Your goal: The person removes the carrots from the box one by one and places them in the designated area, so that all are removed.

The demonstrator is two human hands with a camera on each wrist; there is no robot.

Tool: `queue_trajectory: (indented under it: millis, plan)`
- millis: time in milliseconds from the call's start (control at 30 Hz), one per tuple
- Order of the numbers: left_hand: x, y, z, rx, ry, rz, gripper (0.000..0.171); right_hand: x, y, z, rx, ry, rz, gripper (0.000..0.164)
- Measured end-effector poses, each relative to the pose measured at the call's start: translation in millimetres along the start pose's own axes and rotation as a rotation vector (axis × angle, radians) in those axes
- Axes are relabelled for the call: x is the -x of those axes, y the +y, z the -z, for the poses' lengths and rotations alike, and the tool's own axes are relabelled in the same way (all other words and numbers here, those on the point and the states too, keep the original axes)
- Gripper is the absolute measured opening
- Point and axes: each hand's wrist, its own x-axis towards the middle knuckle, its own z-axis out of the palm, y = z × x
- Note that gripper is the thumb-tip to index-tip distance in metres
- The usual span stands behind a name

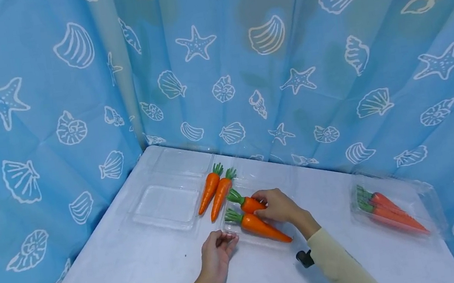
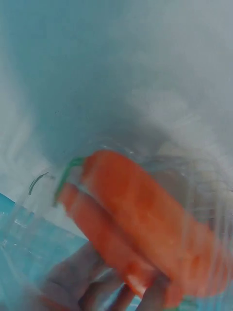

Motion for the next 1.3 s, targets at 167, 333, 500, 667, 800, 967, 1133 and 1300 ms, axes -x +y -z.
queue_trajectory:
  millis: [167, 333, 500, 667, 800, 967, 1133, 1300]
  plan:
    - [2.4, 3.6, 2.9, 0.004, -0.009, -0.004, 0.019, 2, -3, 1, -0.018, -0.019, 0.012, 0.038]
    - [4.1, 4.1, 5.3, -0.003, -0.004, 0.019, 0.018, 2, -2, 1, -0.021, -0.035, 0.002, 0.039]
    - [7.4, 19.2, 15.4, -0.067, -0.074, 0.107, 0.020, 0, 0, 0, -0.036, -0.053, -0.007, 0.040]
    - [-0.4, 41.8, 27.5, -0.159, -0.106, 0.116, 0.024, 2, 2, 0, -0.060, -0.057, -0.019, 0.041]
    - [-11.0, 52.3, 30.0, -0.335, -0.129, 0.046, 0.035, 4, 3, 0, -0.065, -0.053, -0.019, 0.040]
    - [-16.1, 53.6, 30.0, -0.449, -0.145, 0.043, 0.038, 7, 4, 0, -0.067, -0.064, -0.022, 0.040]
    - [-16.5, 50.9, 29.1, -0.422, -0.158, 0.076, 0.041, 9, 5, 1, -0.070, -0.070, -0.011, 0.041]
    - [-21.0, 51.8, 31.1, -0.408, -0.186, 0.129, 0.051, 9, 7, 4, -0.059, -0.063, 0.002, 0.041]
